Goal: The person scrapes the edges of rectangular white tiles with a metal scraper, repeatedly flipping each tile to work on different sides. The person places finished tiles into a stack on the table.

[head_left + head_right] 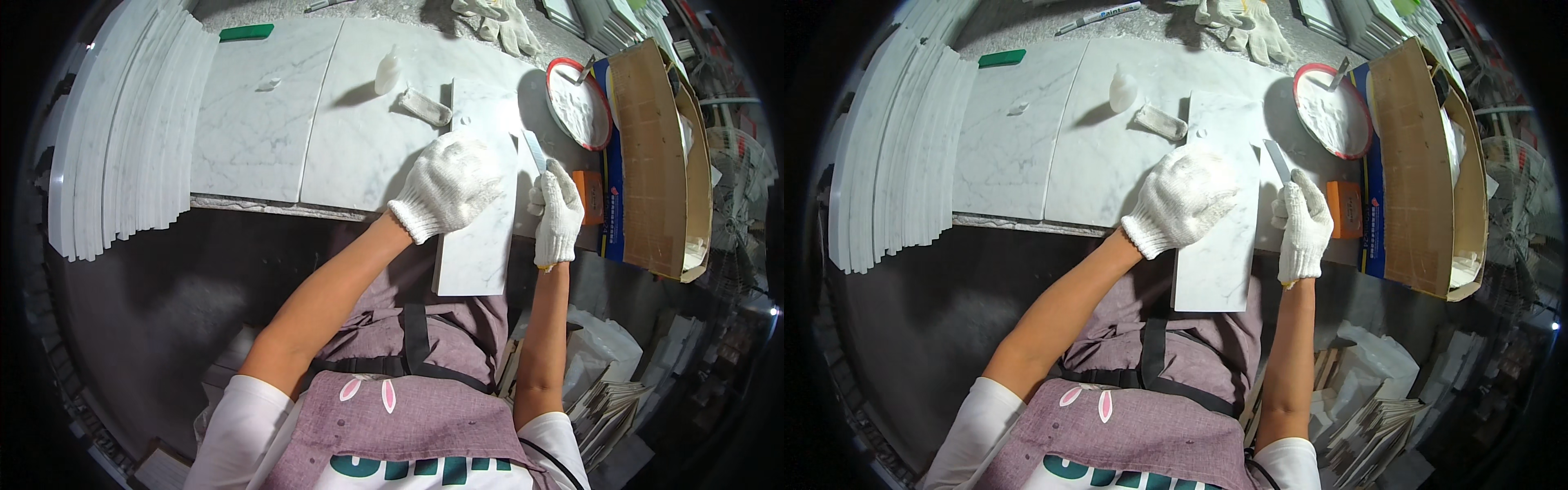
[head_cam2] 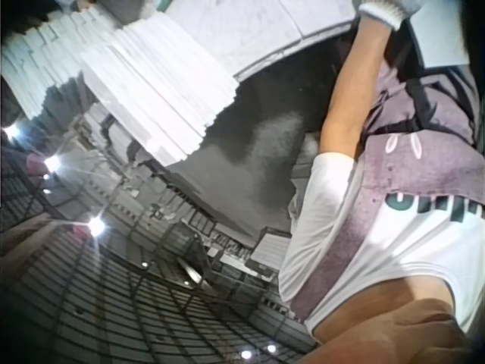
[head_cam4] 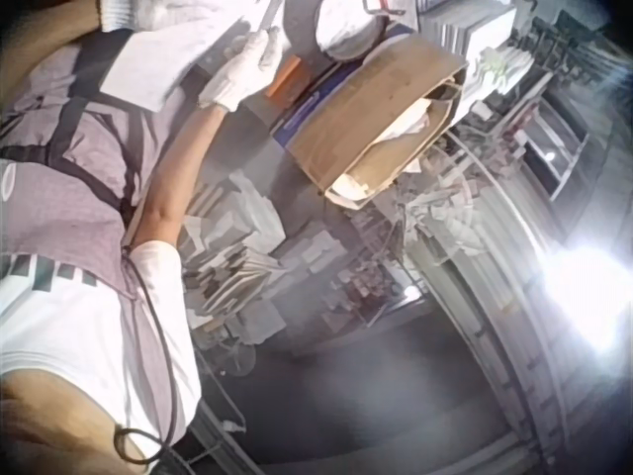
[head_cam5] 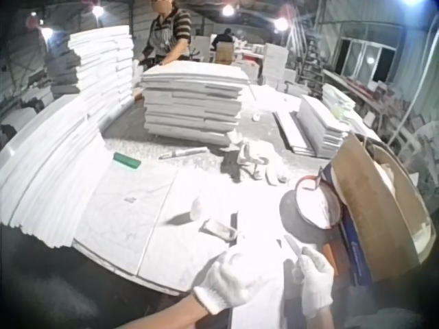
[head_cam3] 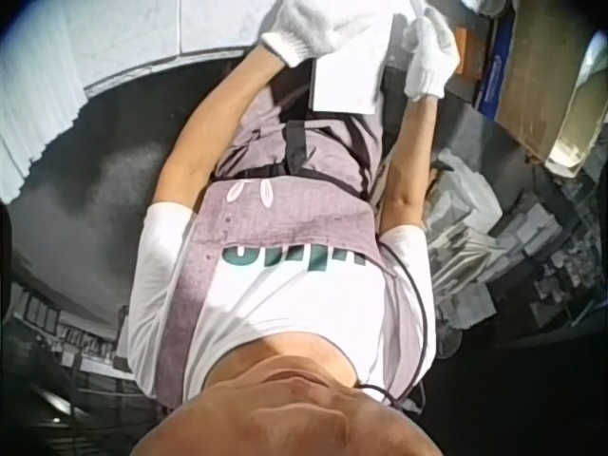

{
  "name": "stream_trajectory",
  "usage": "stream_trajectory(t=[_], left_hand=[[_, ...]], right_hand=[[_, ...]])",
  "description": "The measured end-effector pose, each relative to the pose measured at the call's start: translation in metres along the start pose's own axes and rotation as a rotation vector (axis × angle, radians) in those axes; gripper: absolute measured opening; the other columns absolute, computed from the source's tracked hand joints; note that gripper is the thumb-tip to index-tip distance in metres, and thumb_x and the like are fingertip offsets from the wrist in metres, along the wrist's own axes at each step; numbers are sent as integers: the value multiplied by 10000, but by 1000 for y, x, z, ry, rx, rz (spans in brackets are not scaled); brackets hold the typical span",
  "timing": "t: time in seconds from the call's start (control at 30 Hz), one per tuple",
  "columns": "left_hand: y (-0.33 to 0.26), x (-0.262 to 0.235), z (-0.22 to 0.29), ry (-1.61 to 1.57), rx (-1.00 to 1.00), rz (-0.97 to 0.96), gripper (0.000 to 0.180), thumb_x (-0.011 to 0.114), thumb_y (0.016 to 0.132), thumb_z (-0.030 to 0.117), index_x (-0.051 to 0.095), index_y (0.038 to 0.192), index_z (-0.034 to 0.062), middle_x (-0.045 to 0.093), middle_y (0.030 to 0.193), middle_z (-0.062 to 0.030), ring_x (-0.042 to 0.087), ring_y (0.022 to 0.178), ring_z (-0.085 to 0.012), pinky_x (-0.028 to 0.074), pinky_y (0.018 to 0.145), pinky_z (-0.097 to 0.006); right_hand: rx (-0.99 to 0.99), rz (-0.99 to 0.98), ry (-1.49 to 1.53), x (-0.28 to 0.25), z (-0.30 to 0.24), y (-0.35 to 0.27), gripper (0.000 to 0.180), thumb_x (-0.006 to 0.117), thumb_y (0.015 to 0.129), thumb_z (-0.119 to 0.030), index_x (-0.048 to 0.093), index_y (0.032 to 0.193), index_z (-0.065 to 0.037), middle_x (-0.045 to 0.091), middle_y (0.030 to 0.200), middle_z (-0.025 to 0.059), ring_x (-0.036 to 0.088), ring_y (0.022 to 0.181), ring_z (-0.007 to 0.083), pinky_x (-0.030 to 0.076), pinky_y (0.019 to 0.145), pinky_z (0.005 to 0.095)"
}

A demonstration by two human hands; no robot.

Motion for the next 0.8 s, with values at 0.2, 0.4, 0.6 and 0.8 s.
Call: stream_trajectory(t=[0.2, 0.4, 0.6, 0.8], left_hand=[[4, -5, 4, 44, -23, -25, 196, 752, 855, 246, 777, 1011, 130, 740, 1037, -83, 680, 1050, -310, 522, 962, -450], [-1, -5, 5, 77, -42, -58, 173, 725, 885, 260, 795, 1011, 164, 756, 1087, -86, 691, 1075, -288, 516, 993, -425], [2, -10, 9, 162, -31, -4, 176, 745, 870, 222, 775, 1011, 121, 729, 1025, -94, 685, 1009, -308, 512, 993, -460], [-26, -36, -8, 389, -315, 253, 446, 769, 847, 252, 626, 1230, 75, 650, 1140, -121, 591, 1110, -341, 440, 985, -497]], right_hand=[[-370, 185, -134, -18, -43, 26, 360, 701, 972, -97, 642, 1310, 16, 682, 890, 16, 572, 659, 46, 446, 559, 200], [-37, -62, 485, -19, -63, 29, 388, 546, 1070, -144, 507, 1438, -29, 622, 988, -15, 548, 781, 29, 465, 613, 189], [327, -285, 878, -18, -8, -12, 255, 585, 1055, -228, 574, 1282, -112, 614, 1034, -16, 603, 847, 78, 553, 642, 209], [214, -256, 518, -37, -6, -20, 270, 645, 1024, -257, 595, 1205, -62, 624, 1071, 41, 612, 886, 119, 576, 728, 239]])
Point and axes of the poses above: each hand's wrist, its own y-axis towards the middle knuckle, its own x-axis out of the palm, z = x × y, the point moved 4 cm from there along y, towards the middle knuckle
